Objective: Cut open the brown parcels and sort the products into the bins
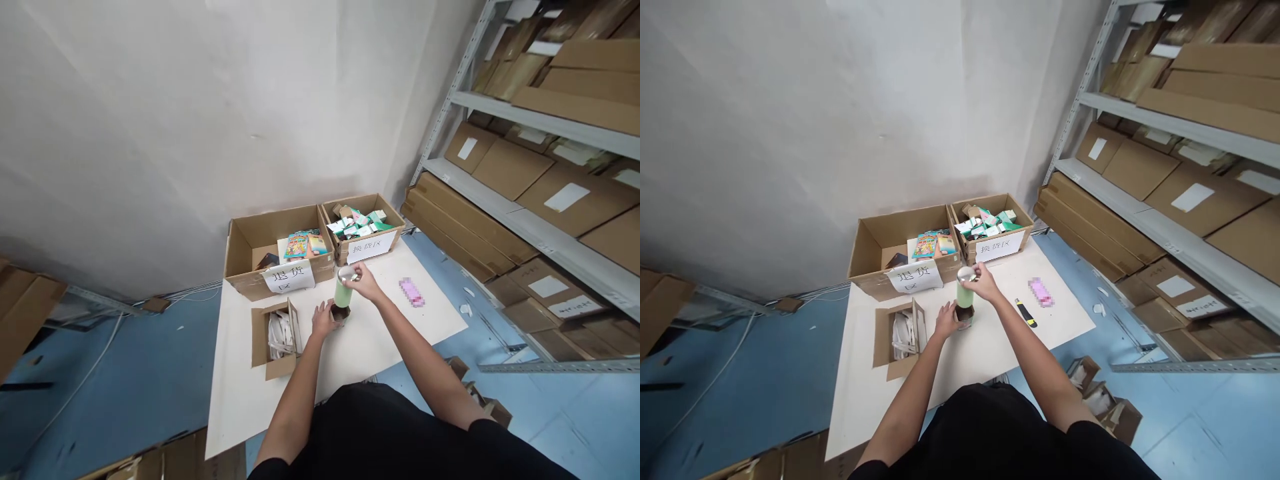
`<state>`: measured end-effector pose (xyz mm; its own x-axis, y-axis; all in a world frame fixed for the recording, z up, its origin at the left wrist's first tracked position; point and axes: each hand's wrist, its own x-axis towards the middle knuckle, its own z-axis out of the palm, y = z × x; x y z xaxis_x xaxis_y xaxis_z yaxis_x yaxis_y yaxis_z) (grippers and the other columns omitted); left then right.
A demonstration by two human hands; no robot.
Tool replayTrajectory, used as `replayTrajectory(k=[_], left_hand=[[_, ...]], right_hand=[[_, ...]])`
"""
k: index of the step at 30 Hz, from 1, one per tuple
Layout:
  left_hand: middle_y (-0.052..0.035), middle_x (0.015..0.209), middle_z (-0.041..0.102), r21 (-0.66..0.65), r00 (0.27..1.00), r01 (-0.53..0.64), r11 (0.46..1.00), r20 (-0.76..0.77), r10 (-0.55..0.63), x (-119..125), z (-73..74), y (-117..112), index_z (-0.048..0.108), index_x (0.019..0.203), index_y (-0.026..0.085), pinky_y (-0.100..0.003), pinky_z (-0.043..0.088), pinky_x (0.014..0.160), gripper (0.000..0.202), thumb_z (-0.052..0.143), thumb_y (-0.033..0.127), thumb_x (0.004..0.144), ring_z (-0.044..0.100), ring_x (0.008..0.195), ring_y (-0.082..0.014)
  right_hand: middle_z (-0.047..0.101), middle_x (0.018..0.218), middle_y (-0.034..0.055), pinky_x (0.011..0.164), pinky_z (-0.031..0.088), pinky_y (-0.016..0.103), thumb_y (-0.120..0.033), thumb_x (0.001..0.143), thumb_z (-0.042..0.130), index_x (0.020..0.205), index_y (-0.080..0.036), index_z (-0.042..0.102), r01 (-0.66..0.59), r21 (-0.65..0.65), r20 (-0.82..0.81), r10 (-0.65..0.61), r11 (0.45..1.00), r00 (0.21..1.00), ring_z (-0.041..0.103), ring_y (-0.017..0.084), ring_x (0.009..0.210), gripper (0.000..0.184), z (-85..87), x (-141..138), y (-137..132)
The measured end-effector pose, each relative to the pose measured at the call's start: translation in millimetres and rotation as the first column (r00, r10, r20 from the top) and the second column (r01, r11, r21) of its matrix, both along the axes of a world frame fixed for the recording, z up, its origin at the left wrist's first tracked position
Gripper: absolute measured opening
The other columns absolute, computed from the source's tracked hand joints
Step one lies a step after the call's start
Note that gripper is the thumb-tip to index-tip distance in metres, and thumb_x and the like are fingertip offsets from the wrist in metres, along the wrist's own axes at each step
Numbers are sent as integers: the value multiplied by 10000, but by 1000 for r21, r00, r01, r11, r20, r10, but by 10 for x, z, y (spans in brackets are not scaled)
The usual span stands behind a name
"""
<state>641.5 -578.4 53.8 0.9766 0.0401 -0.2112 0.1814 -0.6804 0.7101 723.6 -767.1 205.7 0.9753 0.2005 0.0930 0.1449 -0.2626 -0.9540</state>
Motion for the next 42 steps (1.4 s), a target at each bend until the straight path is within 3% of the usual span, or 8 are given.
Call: replayTrajectory(k=[3, 6, 9, 12, 20, 24, 30, 42], left_hand=[[-229, 1705, 336, -171, 996, -77, 982, 40, 85, 19, 535, 81, 342, 1625, 253, -605, 318, 1230, 1320, 1001, 395, 491, 287, 1584, -448], [-159, 1650, 446, -432, 951, 48, 901, 295, 91, 53, 1353, 135, 322, 1641, 308, -518, 419, 1184, 1077, 877, 504, 739, 457, 1504, -338], [-115, 1538, 563, -433, 852, 220, 874, 521, 44, 112, 2133, 55, 446, 1581, 325, -458, 491, 1122, 1013, 929, 457, 701, 570, 1381, -307], [-100, 1366, 669, -441, 843, 167, 882, 528, 104, 168, 2559, -39, 540, 1515, 300, -423, 562, 1015, 989, 973, 430, 636, 676, 1176, -281], [-130, 1367, 673, -765, 929, 172, 621, 336, 156, 158, 2644, 157, 165, 1695, 288, -379, 579, 999, 1231, 911, 484, 737, 706, 1159, -238], [-153, 1527, 567, -731, 931, 142, 667, 327, 160, 149, 2775, 214, 69, 1708, 323, -380, 570, 1034, 1361, 961, 434, 686, 656, 1272, -263], [-139, 1417, 675, -782, 956, 121, 612, 258, 141, 193, 2869, 281, -28, 1707, 325, -436, 588, 1027, 1374, 935, 428, 731, 711, 1178, -263], [-119, 1395, 669, -767, 952, 145, 625, 281, 125, 316, 2890, 196, 53, 1710, 332, -444, 562, 1068, 1331, 943, 374, 721, 682, 1230, -263]], right_hand=[[716, 964, 21, 755, 554, 315, -503, 694, 845, 999, -241, 536, 26, 146, 57, -35, 989, 998, 692, 201, 870, 507, 608, 11, 14], [709, 923, 8, 765, 547, 318, -528, 667, 888, 954, -240, 543, 69, 194, 76, -85, 978, 993, 676, 195, 846, 532, 1000, -98, 104], [706, 892, 5, 775, 547, 333, -543, 637, 921, 920, -241, 540, 90, 247, 43, -104, 965, 994, 670, 202, 837, 563, 1160, -236, 201], [715, 934, 19, 832, 557, 362, -554, 661, 916, 972, -244, 562, 76, 332, -8, -78, 940, 997, 685, 221, 901, 564, 1171, -348, 216], [722, 1224, 72, 933, 579, 433, -391, 620, 977, 1581, -328, 375, -294, 458, -132, 391, 839, 911, 709, 264, 1062, 1136, 878, -631, 209], [711, 1242, 79, 946, 584, 435, -350, 572, 1016, 1660, -335, 246, -160, 429, -51, 200, 889, 978, 708, 267, 1063, 1333, 781, -673, 410], [696, 1308, 94, 945, 606, 477, -405, 675, 975, 1703, -378, 59, -315, 507, -102, 419, 802, 902, 719, 283, 1107, 1377, 781, -646, 409], [684, 1339, 96, 1002, 589, 495, -386, 615, 1015, 1705, -374, 69, -230, 502, -82, 311, 834, 947, 700, 292, 1148, 1443, 796, -586, 319]])
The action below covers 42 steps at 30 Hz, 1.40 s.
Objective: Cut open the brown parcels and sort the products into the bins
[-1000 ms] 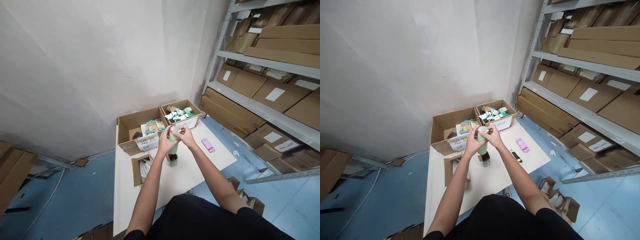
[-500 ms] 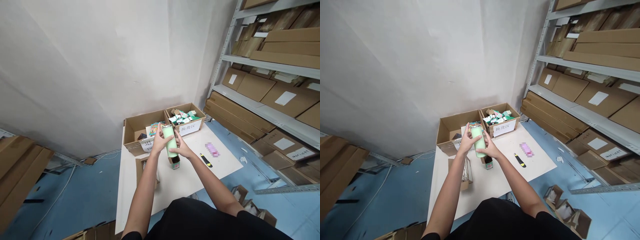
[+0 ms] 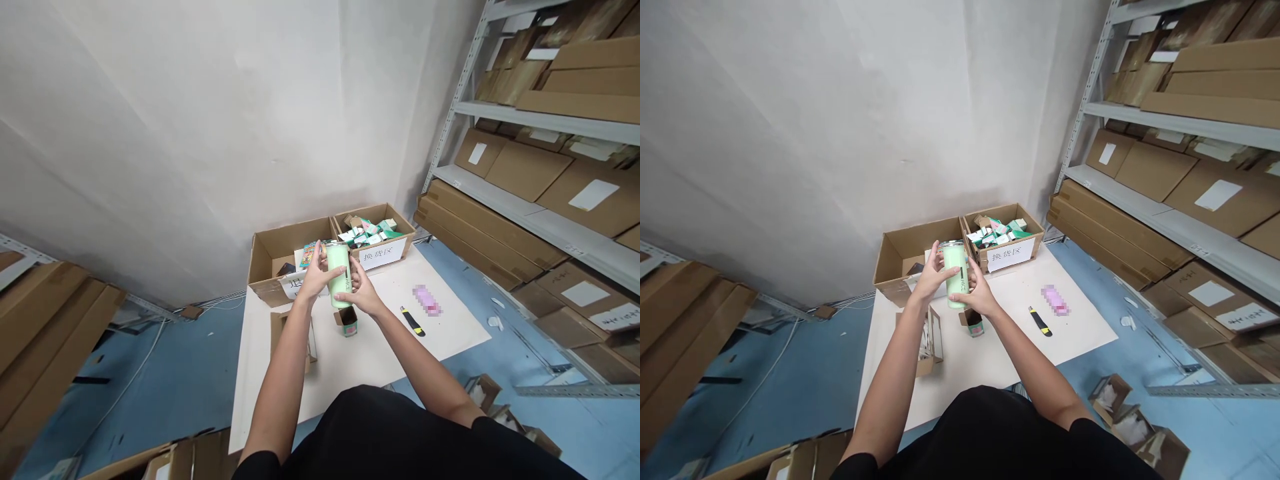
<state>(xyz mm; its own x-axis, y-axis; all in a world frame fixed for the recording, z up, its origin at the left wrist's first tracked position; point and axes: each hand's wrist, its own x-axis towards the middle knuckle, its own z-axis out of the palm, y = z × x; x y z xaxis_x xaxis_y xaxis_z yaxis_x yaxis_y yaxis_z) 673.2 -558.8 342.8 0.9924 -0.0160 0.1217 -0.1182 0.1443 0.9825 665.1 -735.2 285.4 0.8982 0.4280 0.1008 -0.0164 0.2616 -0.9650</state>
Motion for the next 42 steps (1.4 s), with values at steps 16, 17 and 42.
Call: replayTrajectory(k=[16, 17, 42], left_hand=[[-142, 1505, 603, 203, 999, 38, 978, 24, -44, 133, -108, 41, 228, 1690, 302, -454, 553, 1082, 1113, 870, 417, 787, 673, 1259, -277], [-137, 1546, 572, 253, 998, 39, 967, 38, -50, 144, -113, 54, 284, 1676, 299, -447, 542, 1100, 1080, 874, 412, 779, 642, 1311, -290], [-95, 1294, 628, 763, 999, 17, 647, -30, 10, -149, -2283, -54, 570, 1475, 267, -391, 500, 1072, 713, 793, 222, 799, 635, 1184, -269]], right_hand=[[625, 1456, 89, 1049, 551, 473, -364, 634, 983, 1703, -397, 91, -104, -30, -17, 104, 994, 994, 654, 273, 1218, 1393, -283, 102, -138], [629, 1448, 91, 1044, 552, 475, -348, 614, 991, 1702, -393, 102, -105, -38, -19, 105, 994, 994, 654, 275, 1215, 1406, -336, 121, -144], [642, 579, 37, 624, 390, 250, -432, 989, 472, 498, -232, 505, 169, -826, 26, -263, 538, 965, 595, 173, 631, 530, -2306, 170, -67]])
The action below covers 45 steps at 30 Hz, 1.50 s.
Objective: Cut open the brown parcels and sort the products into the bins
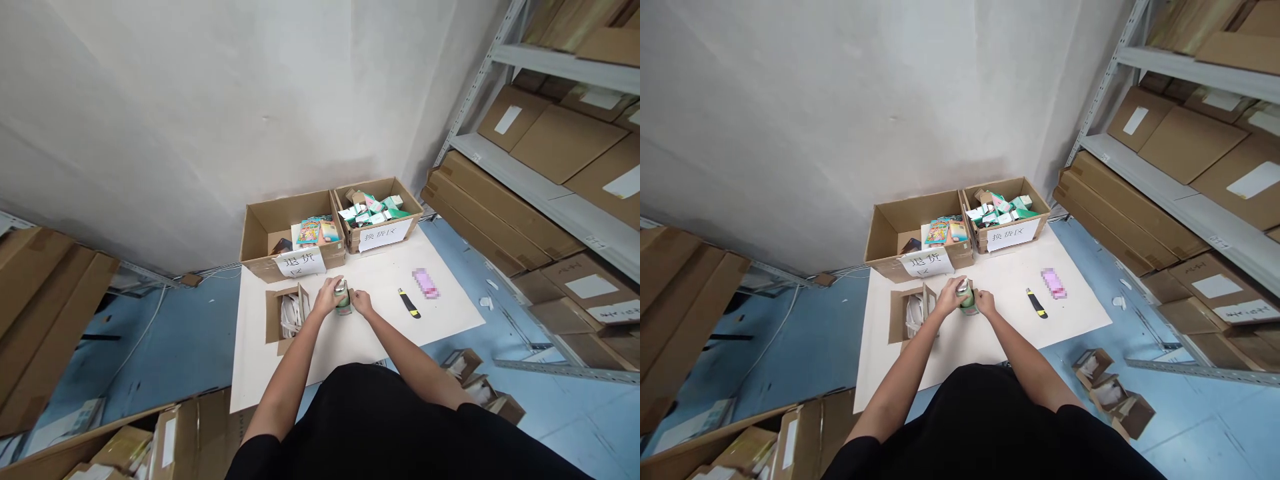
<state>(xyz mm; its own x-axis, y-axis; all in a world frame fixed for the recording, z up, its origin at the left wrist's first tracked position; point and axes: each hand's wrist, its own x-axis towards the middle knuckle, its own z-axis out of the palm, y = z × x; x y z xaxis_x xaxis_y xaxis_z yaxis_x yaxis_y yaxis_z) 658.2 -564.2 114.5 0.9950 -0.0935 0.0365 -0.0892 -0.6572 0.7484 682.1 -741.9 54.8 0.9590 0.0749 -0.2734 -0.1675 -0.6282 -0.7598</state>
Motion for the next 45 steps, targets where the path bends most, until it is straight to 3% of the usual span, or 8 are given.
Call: replayTrajectory(k=[5, 8, 13, 16, 21, 26, 30, 45], left_hand=[[-117, 1308, 654, 106, 995, -40, 994, -82, 49, -150, -369, -143, 697, 1270, 274, -528, 392, 1202, 547, 858, 255, 747, 422, 1474, -376], [-120, 1508, 559, 24, 991, -130, 991, -41, 131, -213, -556, -136, 707, 1277, 275, -551, 320, 1257, 553, 859, 331, 748, 320, 1549, -383], [-158, 1401, 660, -207, 893, -426, 881, -249, 374, -195, -781, 45, 667, 1315, 211, -542, 396, 1188, 443, 565, 464, 966, 526, 1410, -327], [-101, 1136, 770, -276, 916, -339, 899, -315, 249, -111, -840, 83, 693, 1231, 199, -470, 527, 1035, 414, 562, 477, 954, 691, 1142, -271], [-87, 1205, 743, -371, 951, -232, 899, -278, 131, -76, -875, 24, 658, 1263, 201, -397, 559, 984, 448, 677, 301, 827, 694, 1107, -227], [-100, 1397, 626, -406, 969, -171, 898, -235, 79, -210, -884, 94, 675, 1172, 229, -406, 544, 1042, 442, 663, 142, 739, 566, 1365, -258], [-113, 1429, 597, -364, 976, -70, 929, -215, -11, -273, -851, 177, 702, 1165, 239, -439, 527, 1085, 458, 709, 122, 723, 479, 1463, -292], [-80, 1479, 590, -163, 989, 80, 983, -109, -98, -258, -938, 167, 707, 1240, 275, -433, 493, 1156, 363, 669, 203, 886, 601, 1363, -273]], right_hand=[[650, 588, 37, 641, 421, 241, -496, 986, 468, 534, -237, 548, 15, -11, 10, -15, 1000, 1000, 625, 185, 676, 527, -46, -34, 5], [667, 621, 49, 671, 447, 250, -493, 997, 444, 562, -237, 561, 40, -14, 15, -40, 999, 999, 633, 195, 708, 518, -72, -45, -17], [731, 783, 51, 794, 509, 277, -395, 969, 518, 711, -221, 629, 70, 26, 6, -71, 997, 997, 677, 201, 814, 330, -109, -103, -14], [760, 1032, 43, 909, 544, 322, -344, 878, 651, 1016, -227, 697, 37, 176, -16, -35, 984, 999, 711, 205, 966, 187, -130, -185, 31], [706, 1264, 36, 1081, 512, 475, -235, 631, 805, 1158, -270, 677, -34, 277, -76, 57, 960, 996, 673, 276, 1174, 544, -123, -327, 46], [652, 1321, 66, 983, 572, 447, -283, 707, 675, 1212, -267, 589, 155, 346, -54, -145, 925, 988, 684, 248, 1136, 513, -94, -448, -40], [656, 1299, 77, 968, 574, 428, -314, 741, 680, 1295, -258, 577, 131, 326, -29, -128, 936, 991, 682, 236, 1109, 566, -123, -528, -88], [732, 1139, 83, 967, 596, 431, -238, 856, 593, 1073, -229, 736, 75, 182, 245, -119, 980, 962, 722, 224, 938, 260, -409, -546, 33]])
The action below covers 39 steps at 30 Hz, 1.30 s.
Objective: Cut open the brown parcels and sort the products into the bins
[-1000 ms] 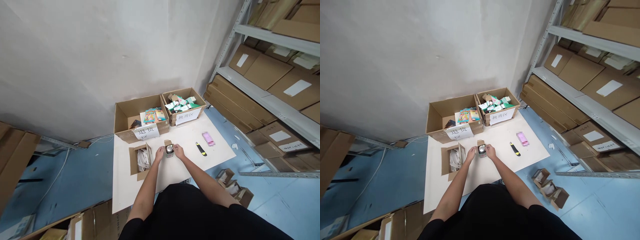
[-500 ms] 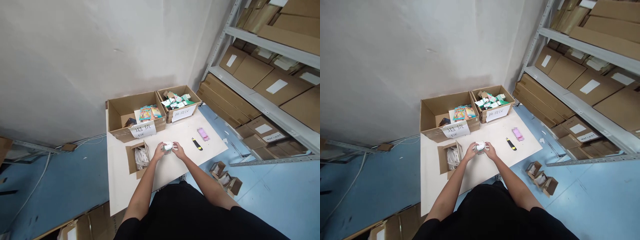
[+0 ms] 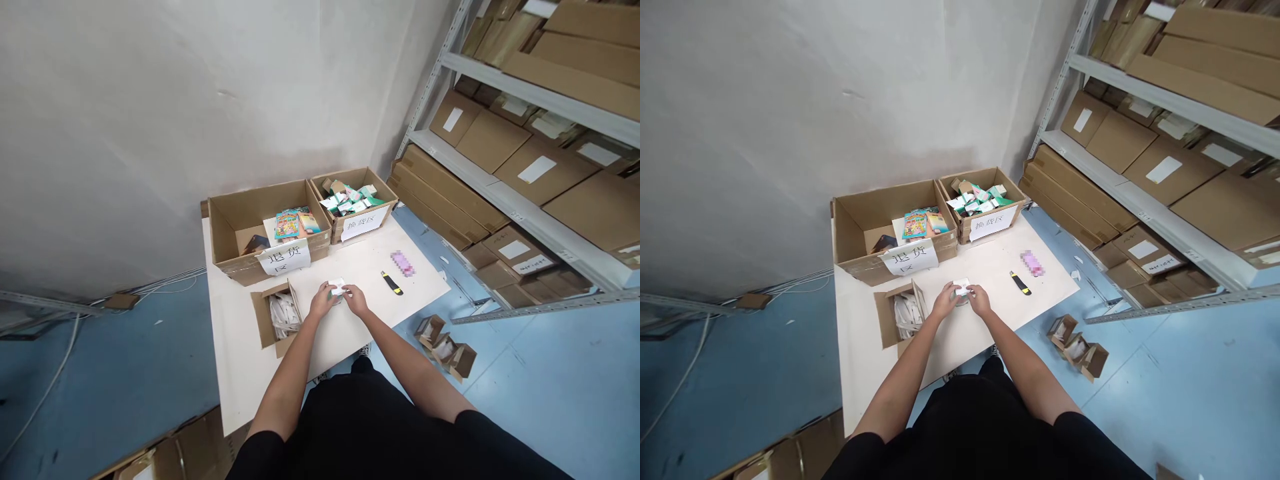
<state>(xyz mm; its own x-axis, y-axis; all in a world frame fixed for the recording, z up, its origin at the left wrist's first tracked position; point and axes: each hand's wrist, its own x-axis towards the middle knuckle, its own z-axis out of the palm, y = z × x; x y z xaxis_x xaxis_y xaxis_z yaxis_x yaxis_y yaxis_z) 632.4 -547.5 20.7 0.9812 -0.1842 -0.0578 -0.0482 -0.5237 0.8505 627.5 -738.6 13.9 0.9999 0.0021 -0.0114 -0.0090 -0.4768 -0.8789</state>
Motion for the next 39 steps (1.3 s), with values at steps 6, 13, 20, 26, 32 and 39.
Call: replayTrajectory(k=[6, 13, 20, 26, 32, 39], left_hand=[[-106, 1469, 587, -233, 989, -142, 962, -70, 129, -54, -201, -32, 679, 1211, 255, -442, 531, 1109, 511, 797, 162, 722, 627, 1331, -289], [-63, 1128, 711, -408, 930, -367, 836, -184, 318, -36, -308, -217, 603, 1071, 232, -398, 610, 904, 464, 825, 271, 666, 729, 1025, -236], [-82, 1199, 702, -464, 937, -317, 827, -17, 350, 652, 238, -572, 619, 1154, 244, -457, 610, 949, 448, 785, 365, 756, 723, 1052, -236], [-121, 1269, 696, -489, 920, -222, 844, 182, 347, 1776, 1109, -1154, 610, 1232, 233, -425, 616, 920, 493, 787, 379, 796, 713, 1090, -253], [-108, 1289, 692, -444, 891, -168, 880, 314, 328, 2810, 1769, -1649, 604, 1267, 248, -415, 608, 938, 487, 779, 364, 828, 712, 1099, -250], [-135, 1349, 674, -440, 863, -152, 885, 378, 335, 4041, 2464, -2162, 563, 1367, 228, -483, 510, 1126, 593, 792, 281, 822, 650, 1265, -286]], right_hand=[[715, 1151, 65, 947, 598, 429, -219, 737, 658, 1126, -250, 665, 28, 94, -125, -16, 995, 992, 716, 237, 1023, 391, -112, 9, 2], [705, 1046, 36, 869, 584, 403, -306, 650, 709, 1016, -242, 578, 141, 424, -263, -27, 895, 964, 714, 236, 942, 394, -227, 142, 118], [709, 979, 20, 835, 557, 368, -404, 674, 747, 969, -242, 606, 64, 521, -137, 10, 851, 990, 693, 233, 882, 365, 390, 857, -296], [728, 1092, 45, 881, 553, 376, -391, 733, 749, 1043, -248, 637, -35, 534, 43, 14, 845, 999, 687, 240, 960, 360, 1239, 1997, -916], [730, 1066, 42, 912, 569, 385, -419, 776, 740, 1058, -241, 652, -93, 488, 187, 0, 868, 982, 681, 234, 957, 345, 1764, 3069, -1437], [739, 1234, 78, 1102, 525, 465, -338, 796, 720, 1260, -222, 691, -115, 428, 335, -39, 896, 941, 684, 273, 1161, 480, 2428, 4361, -1879]])
